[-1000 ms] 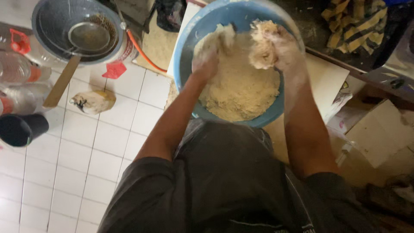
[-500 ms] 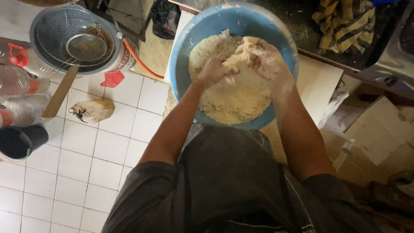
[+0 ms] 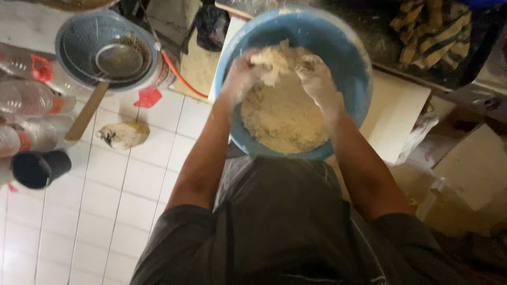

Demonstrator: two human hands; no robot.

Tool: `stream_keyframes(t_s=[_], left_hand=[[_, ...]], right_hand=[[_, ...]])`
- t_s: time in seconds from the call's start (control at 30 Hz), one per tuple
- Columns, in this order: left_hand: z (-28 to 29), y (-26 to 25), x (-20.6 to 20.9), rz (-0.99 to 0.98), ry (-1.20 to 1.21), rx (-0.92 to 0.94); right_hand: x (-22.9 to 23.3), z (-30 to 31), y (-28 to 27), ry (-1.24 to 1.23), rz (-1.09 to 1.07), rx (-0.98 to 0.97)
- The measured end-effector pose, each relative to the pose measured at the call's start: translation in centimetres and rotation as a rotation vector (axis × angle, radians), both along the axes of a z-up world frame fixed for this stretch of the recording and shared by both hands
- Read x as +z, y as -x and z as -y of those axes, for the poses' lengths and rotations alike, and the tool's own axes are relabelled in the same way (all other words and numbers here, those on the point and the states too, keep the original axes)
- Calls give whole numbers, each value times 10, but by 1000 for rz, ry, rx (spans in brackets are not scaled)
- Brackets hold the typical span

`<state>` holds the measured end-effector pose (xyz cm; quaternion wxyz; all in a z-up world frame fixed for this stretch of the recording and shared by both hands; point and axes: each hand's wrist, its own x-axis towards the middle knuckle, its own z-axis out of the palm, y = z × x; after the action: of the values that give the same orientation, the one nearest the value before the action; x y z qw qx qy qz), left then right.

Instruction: The person kneads dough in a blue bowl by hand and periodically drops portions of the dough into a large pot of hot oil.

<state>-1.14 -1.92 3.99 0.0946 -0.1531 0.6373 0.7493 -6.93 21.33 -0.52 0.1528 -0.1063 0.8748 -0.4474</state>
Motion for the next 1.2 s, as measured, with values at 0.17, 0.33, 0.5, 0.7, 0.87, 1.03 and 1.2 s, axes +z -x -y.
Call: stream_keyframes(t_s=[0.17,0.33,0.5,0.7,0.87,1.03,1.2], left_hand=[[9,11,-7,-82,-57,86],[14,9,-17,-132,377,39],[20,-11,-48,-127,371,18],[16,-12,-130,82,1072,-274],[6,-22,-165,-105,1308,-295],[9,-16,-141,11,1408,-301],[19,-9,-81,150,732,-225]], right_hand=[[-85,49,-50,-256,289,348],[-110,80,-49,-491,276,491],[-85,18,-1,-688,201,547],[-50,-61,10,643,701,85],[-26,-71,2,652,720,13],[-3,-59,-2,336,487,-12],[23,-60,-13,557,480,-90]])
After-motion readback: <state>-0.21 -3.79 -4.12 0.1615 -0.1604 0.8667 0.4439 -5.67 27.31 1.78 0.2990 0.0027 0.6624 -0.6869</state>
